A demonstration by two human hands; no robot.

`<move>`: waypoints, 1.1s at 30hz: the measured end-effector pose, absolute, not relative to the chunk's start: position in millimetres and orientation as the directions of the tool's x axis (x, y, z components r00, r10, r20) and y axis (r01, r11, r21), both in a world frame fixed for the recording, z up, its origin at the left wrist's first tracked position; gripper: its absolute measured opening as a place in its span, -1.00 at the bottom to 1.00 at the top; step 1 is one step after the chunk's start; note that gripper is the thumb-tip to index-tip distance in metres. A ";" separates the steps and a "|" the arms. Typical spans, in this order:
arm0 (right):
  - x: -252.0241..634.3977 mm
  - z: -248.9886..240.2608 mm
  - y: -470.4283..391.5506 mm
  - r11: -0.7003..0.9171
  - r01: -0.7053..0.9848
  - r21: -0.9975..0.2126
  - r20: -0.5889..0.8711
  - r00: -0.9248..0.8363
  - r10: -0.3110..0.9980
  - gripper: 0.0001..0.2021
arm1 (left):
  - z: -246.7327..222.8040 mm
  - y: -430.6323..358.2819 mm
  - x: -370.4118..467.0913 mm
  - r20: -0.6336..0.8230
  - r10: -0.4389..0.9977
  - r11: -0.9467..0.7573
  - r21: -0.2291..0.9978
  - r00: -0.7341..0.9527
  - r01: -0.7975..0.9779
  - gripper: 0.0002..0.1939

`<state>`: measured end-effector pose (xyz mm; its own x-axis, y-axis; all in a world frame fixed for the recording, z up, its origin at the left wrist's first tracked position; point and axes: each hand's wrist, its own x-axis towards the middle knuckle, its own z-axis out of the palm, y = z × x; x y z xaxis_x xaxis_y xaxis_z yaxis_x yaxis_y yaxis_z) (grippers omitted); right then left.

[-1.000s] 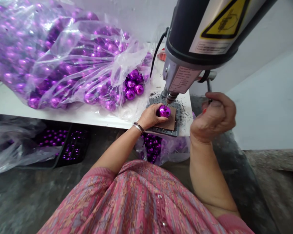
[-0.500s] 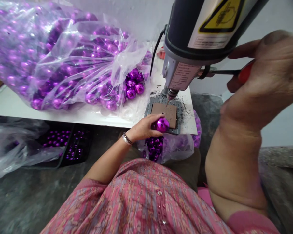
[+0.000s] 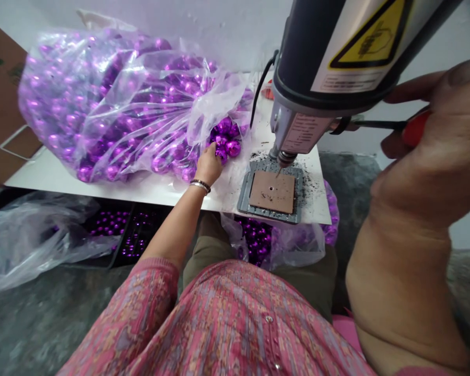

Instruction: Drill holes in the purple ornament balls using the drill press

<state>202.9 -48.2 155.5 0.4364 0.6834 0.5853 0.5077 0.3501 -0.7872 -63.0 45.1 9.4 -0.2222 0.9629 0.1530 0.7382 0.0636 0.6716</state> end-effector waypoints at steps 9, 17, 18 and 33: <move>208.7 144.8 -42.5 0.540 0.459 -0.706 0.702 0.348 0.622 -0.56 | 9.3 39.6 -51.0 -0.037 0.995 0.102 0.562 -0.098 0.821 -0.33; 202.7 150.4 -45.0 0.483 0.417 -0.770 0.634 0.413 0.654 -0.55 | -10.2 -8.2 -44.8 -0.171 0.922 0.273 0.924 0.347 -0.268 -0.39; 202.2 150.3 -44.5 0.506 0.432 -0.747 0.661 0.399 0.635 -0.58 | -11.9 -11.6 -41.2 -0.193 0.907 0.320 0.894 0.373 -0.315 -0.43; 202.7 148.1 -40.8 0.619 0.372 -0.691 0.722 0.323 0.612 -0.68 | 7.7 -25.0 0.9 -0.227 0.953 0.235 0.972 0.198 -0.018 -0.57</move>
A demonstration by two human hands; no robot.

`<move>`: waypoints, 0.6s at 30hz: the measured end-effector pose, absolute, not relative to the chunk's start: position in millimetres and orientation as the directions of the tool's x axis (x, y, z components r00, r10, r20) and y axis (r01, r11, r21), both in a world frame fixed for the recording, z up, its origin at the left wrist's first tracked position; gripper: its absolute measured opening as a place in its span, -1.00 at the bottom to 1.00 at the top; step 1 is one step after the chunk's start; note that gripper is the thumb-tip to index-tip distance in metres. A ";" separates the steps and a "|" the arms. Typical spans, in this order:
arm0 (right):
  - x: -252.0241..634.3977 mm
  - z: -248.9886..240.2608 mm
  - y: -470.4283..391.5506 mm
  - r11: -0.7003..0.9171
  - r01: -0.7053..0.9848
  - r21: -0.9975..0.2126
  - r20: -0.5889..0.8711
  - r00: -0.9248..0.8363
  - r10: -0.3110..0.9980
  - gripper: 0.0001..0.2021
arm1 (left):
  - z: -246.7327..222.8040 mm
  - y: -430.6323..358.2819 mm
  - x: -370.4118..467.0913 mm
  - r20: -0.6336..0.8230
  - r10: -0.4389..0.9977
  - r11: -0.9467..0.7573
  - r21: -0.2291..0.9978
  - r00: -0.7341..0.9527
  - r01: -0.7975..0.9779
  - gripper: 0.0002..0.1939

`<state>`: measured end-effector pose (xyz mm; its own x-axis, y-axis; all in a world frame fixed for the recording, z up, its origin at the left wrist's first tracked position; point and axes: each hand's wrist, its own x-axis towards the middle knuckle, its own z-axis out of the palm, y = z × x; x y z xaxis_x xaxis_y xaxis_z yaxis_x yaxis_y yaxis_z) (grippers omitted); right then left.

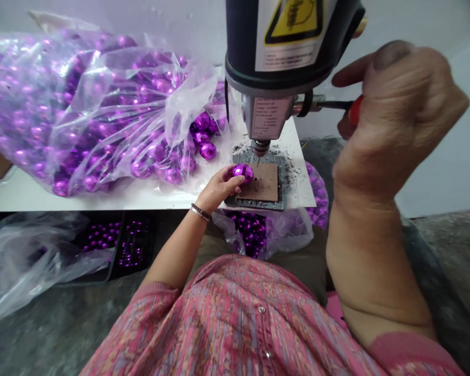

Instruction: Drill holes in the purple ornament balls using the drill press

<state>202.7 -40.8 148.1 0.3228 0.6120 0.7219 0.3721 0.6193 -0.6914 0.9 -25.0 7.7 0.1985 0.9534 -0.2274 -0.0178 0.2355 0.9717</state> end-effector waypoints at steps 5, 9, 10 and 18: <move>200.1 151.1 -44.3 0.583 0.363 -0.726 0.686 0.336 0.646 -0.66 | 13.0 -19.9 8.7 -0.157 0.963 0.095 0.959 0.220 0.268 -0.63; 199.2 152.2 -45.8 0.572 0.349 -0.742 0.669 0.338 0.661 -0.66 | 12.4 -16.8 10.0 -0.138 0.961 0.041 0.929 0.240 0.369 -0.61; 199.1 152.4 -46.1 0.579 0.338 -0.742 0.670 0.337 0.662 -0.66 | 12.8 -16.6 10.5 -0.136 0.961 0.033 0.922 0.241 0.385 -0.60; 199.4 154.3 -49.5 0.592 0.315 -0.742 0.670 0.316 0.672 -0.66 | 22.7 -14.3 20.7 -0.088 0.972 -0.058 0.807 0.217 0.587 -0.44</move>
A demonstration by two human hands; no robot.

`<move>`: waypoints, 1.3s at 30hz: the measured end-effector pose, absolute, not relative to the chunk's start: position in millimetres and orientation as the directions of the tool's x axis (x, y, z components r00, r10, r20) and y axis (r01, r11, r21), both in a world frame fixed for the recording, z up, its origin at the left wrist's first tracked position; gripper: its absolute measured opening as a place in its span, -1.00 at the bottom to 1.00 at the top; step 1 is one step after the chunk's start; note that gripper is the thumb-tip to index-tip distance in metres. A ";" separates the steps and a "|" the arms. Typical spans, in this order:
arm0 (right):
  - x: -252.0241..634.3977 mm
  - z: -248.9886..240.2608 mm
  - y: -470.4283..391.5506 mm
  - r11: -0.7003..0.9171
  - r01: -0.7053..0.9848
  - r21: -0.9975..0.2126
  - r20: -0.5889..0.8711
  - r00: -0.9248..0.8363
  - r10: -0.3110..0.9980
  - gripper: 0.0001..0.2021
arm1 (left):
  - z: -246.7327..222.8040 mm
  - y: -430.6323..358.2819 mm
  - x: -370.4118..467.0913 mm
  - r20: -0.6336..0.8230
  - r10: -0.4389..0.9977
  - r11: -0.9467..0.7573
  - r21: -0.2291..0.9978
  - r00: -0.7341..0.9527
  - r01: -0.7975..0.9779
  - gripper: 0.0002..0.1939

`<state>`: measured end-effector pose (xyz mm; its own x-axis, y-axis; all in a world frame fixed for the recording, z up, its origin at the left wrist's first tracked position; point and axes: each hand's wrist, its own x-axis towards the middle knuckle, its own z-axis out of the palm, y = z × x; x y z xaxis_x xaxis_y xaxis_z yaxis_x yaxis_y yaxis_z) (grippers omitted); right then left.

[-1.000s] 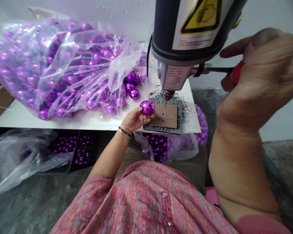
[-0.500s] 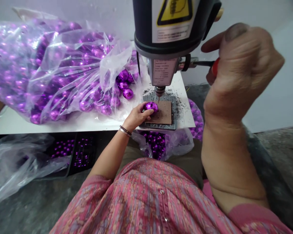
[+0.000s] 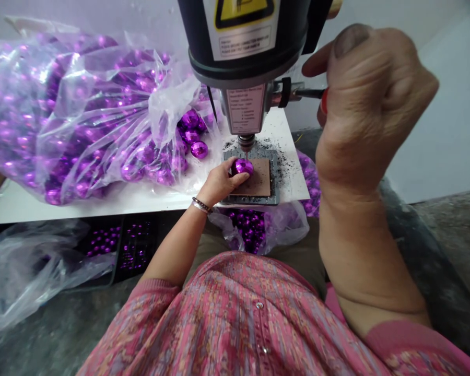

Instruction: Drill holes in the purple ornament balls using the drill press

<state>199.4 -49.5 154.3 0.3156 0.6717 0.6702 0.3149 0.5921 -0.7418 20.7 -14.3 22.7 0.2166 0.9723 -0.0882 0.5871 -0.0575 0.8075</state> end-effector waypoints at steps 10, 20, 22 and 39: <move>199.0 151.8 -52.4 0.576 0.382 -0.723 0.686 0.303 0.661 -0.67 | 19.7 -5.5 32.6 -0.058 0.957 -0.135 0.779 0.285 0.613 -0.42; 204.1 121.0 -56.3 0.578 0.437 -0.689 0.719 0.313 0.621 -0.72 | 14.8 -11.0 36.6 -0.004 0.961 -0.171 0.775 0.275 0.609 -0.65; 205.0 114.2 -56.0 0.594 0.441 -0.672 0.736 0.313 0.600 -0.74 | 13.7 -11.2 36.0 -0.012 0.961 -0.165 0.777 0.276 0.608 -0.64; 207.2 94.3 -52.7 0.605 0.539 -0.586 0.807 0.319 0.497 -0.70 | 1.8 -12.4 36.6 0.055 0.969 -0.191 0.785 0.241 0.589 -0.62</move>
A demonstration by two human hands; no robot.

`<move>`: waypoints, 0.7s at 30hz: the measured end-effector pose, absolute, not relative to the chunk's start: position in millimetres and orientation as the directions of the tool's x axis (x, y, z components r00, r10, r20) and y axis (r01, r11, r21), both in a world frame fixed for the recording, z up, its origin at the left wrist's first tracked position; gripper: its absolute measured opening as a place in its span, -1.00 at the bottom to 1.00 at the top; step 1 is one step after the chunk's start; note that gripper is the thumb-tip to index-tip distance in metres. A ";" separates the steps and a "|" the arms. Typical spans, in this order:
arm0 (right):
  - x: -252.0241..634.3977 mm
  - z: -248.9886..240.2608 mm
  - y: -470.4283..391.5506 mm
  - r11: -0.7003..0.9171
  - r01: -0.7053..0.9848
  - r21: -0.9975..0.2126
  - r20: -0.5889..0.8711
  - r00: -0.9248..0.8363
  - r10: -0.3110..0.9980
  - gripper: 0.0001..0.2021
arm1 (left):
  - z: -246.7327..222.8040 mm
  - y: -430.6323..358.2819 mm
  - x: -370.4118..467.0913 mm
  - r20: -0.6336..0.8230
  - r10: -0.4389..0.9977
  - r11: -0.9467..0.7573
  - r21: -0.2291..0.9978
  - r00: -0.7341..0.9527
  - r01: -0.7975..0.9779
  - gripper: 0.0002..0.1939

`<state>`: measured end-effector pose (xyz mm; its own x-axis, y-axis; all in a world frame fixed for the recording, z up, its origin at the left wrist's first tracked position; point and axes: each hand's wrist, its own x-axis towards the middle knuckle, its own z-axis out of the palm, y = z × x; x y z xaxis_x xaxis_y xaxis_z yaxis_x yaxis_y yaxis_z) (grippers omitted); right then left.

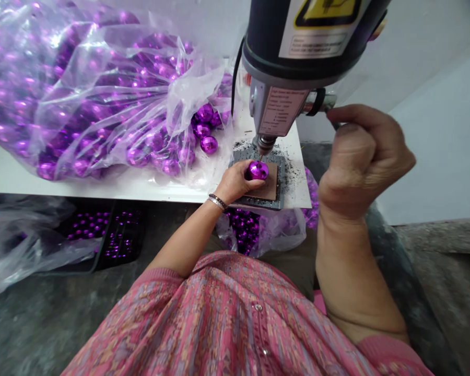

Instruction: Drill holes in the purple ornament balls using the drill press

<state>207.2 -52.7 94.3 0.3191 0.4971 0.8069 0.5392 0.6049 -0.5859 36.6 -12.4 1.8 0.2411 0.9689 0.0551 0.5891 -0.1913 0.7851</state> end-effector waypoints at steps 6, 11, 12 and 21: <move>204.8 81.3 -49.9 0.592 0.573 -0.566 0.822 0.343 0.454 -0.68 | 1.8 -12.5 38.2 0.054 0.975 -0.174 0.792 0.216 0.585 -0.63; 203.6 64.7 -45.8 0.607 0.579 -0.545 0.838 0.349 0.420 -0.64 | -0.4 -12.1 38.6 0.058 0.976 -0.167 0.816 0.208 0.553 -0.61; 203.1 59.2 -44.5 0.611 0.576 -0.543 0.839 0.348 0.418 -0.64 | -1.1 -12.2 38.6 0.060 0.977 -0.166 0.817 0.205 0.553 -0.62; 205.1 99.9 -43.9 0.578 0.578 -0.576 0.817 0.388 0.427 -0.49 | 2.0 -16.2 38.6 0.035 0.977 -0.148 0.821 0.210 0.551 -0.60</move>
